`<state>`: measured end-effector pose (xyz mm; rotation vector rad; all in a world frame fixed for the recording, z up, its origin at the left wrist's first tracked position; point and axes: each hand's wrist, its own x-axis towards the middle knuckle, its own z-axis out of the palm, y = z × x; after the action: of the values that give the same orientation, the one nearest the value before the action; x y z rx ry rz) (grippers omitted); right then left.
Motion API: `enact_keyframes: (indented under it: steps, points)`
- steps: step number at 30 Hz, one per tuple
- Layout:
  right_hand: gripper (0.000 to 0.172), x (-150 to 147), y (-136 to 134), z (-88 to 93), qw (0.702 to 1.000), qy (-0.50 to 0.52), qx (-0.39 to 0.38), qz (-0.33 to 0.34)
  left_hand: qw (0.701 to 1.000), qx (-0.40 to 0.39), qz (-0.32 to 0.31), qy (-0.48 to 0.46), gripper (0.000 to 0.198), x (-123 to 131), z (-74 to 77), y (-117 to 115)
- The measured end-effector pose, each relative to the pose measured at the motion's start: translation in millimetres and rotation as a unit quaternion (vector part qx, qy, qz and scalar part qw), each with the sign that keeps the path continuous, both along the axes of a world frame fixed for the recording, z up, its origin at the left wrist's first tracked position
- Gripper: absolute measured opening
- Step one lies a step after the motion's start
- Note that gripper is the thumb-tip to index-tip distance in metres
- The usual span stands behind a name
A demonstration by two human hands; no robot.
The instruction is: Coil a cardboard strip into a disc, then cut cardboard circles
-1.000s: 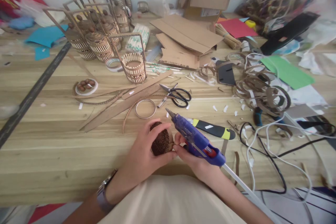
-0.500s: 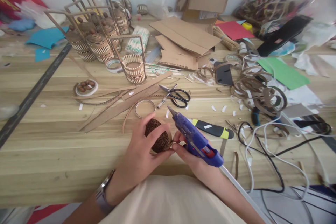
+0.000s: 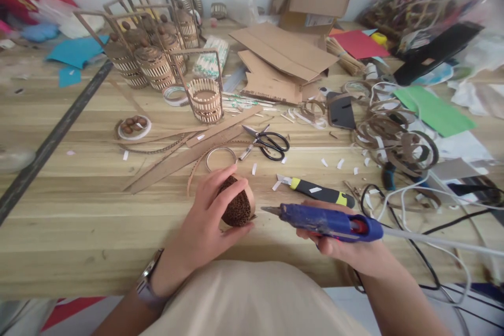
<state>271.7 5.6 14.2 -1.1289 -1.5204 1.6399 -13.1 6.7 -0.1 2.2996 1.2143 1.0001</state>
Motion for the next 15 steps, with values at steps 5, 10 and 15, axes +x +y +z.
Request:
enact_keyframes:
  steps: [5, 10, 15]
  points:
    - [0.035, -1.7, 1.9, 7.5, 0.999, -0.034, -0.012, 0.02, 0.999, 0.019, -0.027, 0.011, 0.065, -3.2, 5.0, 4.2]
    - [0.035, -4.8, 3.2, 9.1, 0.998, -0.055, -0.002, 0.027, 0.999, 0.023, -0.041, 0.013, 0.064, -3.7, 7.4, 4.5]
    - [0.036, -3.4, 1.7, 8.3, 0.998, -0.057, -0.007, 0.022, 0.999, 0.021, -0.045, 0.012, 0.064, -4.0, 7.8, 2.8]
